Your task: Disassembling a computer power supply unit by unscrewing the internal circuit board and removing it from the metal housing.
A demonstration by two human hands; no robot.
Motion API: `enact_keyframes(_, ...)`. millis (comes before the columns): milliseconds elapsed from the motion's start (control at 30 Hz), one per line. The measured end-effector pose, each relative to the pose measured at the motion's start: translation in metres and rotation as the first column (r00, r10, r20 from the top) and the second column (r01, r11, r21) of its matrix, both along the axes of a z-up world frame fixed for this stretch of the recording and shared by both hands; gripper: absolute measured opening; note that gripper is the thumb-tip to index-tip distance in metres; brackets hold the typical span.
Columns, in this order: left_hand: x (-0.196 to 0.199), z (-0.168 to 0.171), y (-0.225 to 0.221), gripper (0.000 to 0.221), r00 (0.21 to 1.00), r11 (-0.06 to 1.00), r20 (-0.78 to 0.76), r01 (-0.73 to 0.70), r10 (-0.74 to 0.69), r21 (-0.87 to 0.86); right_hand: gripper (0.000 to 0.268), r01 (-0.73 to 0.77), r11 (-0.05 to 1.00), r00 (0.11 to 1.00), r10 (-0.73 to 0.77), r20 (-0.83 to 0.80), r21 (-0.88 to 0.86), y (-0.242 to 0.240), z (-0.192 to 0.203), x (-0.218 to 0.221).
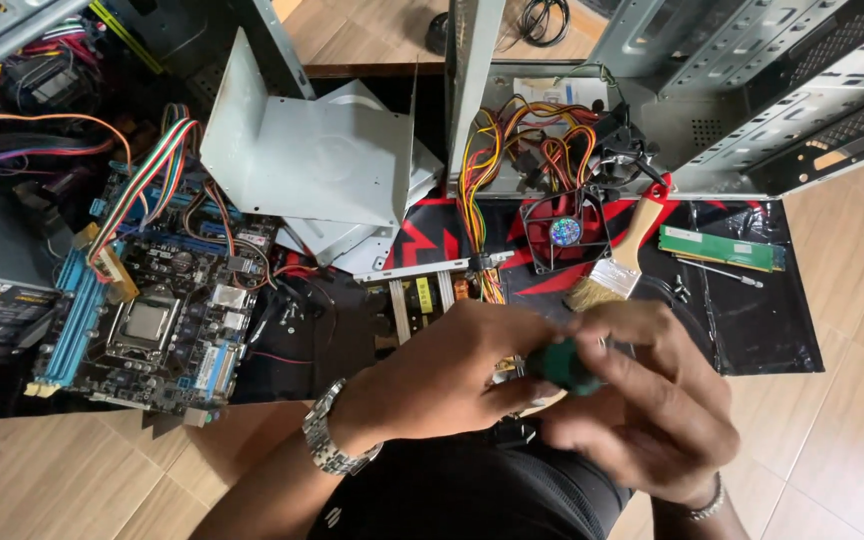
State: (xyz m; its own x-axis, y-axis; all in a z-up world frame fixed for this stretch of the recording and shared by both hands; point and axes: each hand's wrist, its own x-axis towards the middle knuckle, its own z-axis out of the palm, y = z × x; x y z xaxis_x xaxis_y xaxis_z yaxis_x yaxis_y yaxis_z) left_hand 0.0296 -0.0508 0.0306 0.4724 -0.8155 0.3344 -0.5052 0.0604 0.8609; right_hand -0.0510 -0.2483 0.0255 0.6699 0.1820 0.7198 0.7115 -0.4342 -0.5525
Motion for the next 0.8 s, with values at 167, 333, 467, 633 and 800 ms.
enact_keyframes(167, -0.003, 0.001, 0.001, 0.019, 1.000, 0.999, -0.031, 0.000, -0.001, -0.032, 0.039, -0.039, 0.999, 0.996, 0.042, -0.075, 0.031, -0.003, -0.003, -0.009)
enact_keyframes(333, -0.006, -0.003, 0.000, 0.024, 0.993, 0.993, 0.035, -0.116, 0.117, -0.031, 0.046, 0.253, 0.945, 0.954, -0.208, -0.216, 0.209, 0.010, -0.003, -0.008)
enact_keyframes(467, -0.007, 0.001, 0.009, 0.017, 0.984, 0.984, 0.057, -0.163, 0.167, -0.075, 0.018, 0.292, 0.956, 0.911, -0.276, -0.306, 0.006, -0.006, -0.019, -0.001)
enact_keyframes(633, -0.002, 0.024, 0.022, 0.015, 0.960, 0.949, 0.028, -0.269, 0.277, -0.165, 0.027, 0.176, 0.983, 0.799, -0.110, -0.592, 0.054, -0.015, -0.051, -0.007)
enact_keyframes(800, -0.003, 0.042, 0.022, 0.011, 0.949, 0.937, -0.079, -0.315, 0.306, -0.149, 0.026, 0.121, 0.992, 0.818, -0.076, -0.570, 0.042, -0.011, -0.048, -0.005)
